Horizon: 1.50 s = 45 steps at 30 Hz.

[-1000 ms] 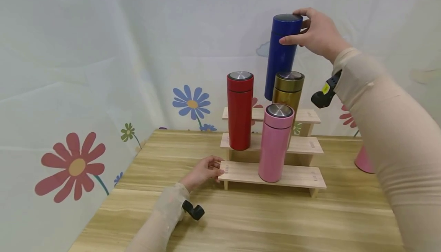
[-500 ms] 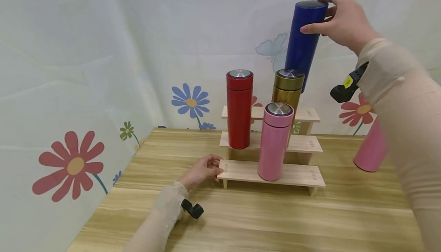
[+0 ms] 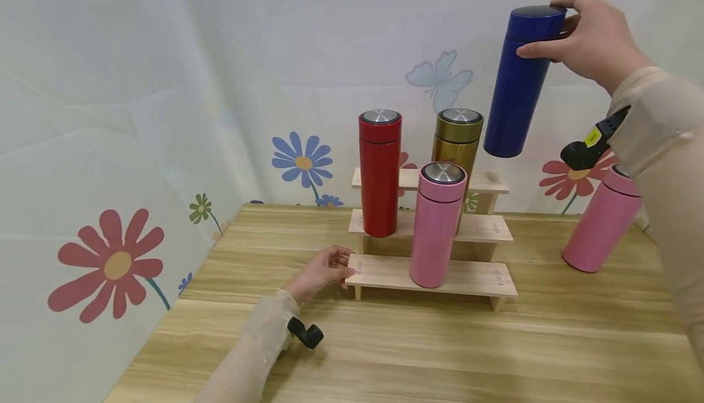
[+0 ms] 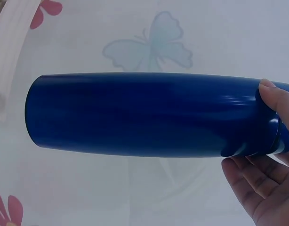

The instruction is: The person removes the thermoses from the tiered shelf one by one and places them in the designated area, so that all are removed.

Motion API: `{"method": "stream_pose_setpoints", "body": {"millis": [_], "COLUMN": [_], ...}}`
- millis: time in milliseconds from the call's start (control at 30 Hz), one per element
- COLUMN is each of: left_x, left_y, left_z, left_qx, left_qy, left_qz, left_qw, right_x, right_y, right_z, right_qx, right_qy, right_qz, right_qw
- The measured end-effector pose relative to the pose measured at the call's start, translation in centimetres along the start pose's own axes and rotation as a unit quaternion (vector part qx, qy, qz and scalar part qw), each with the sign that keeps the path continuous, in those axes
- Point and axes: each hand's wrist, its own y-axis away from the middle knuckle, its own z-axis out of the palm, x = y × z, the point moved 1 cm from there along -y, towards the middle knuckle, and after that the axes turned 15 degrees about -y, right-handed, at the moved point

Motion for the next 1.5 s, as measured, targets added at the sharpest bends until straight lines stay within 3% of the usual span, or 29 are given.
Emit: {"method": "stream_pose_setpoints", "body": {"millis": [533, 900, 1500], "left_x": [-0.6, -0.9, -0.6], "left_y": [0.1, 0.2, 0.2], "left_z": [-0.2, -0.3, -0.5], "left_qx": [0.003, 0.011, 0.005], "left_qy": [0.001, 0.005, 0.007], "left_qz": [-0.007, -0.008, -0.011], "left_qw": [1.0000, 0.9999, 0.9999], "right_x": [4.4, 7.7, 12.8], "right_y": [1.4, 2.8, 4.8], "right_z": [-1.0, 0.2, 2.6], "right_qx": [0.001, -0.028, -0.052], "right_qy": [0.027, 0.053, 0.038], "right_qz": [0.015, 0.015, 0.027], "right_qw": [0.9995, 0.9981, 0.9976]}}
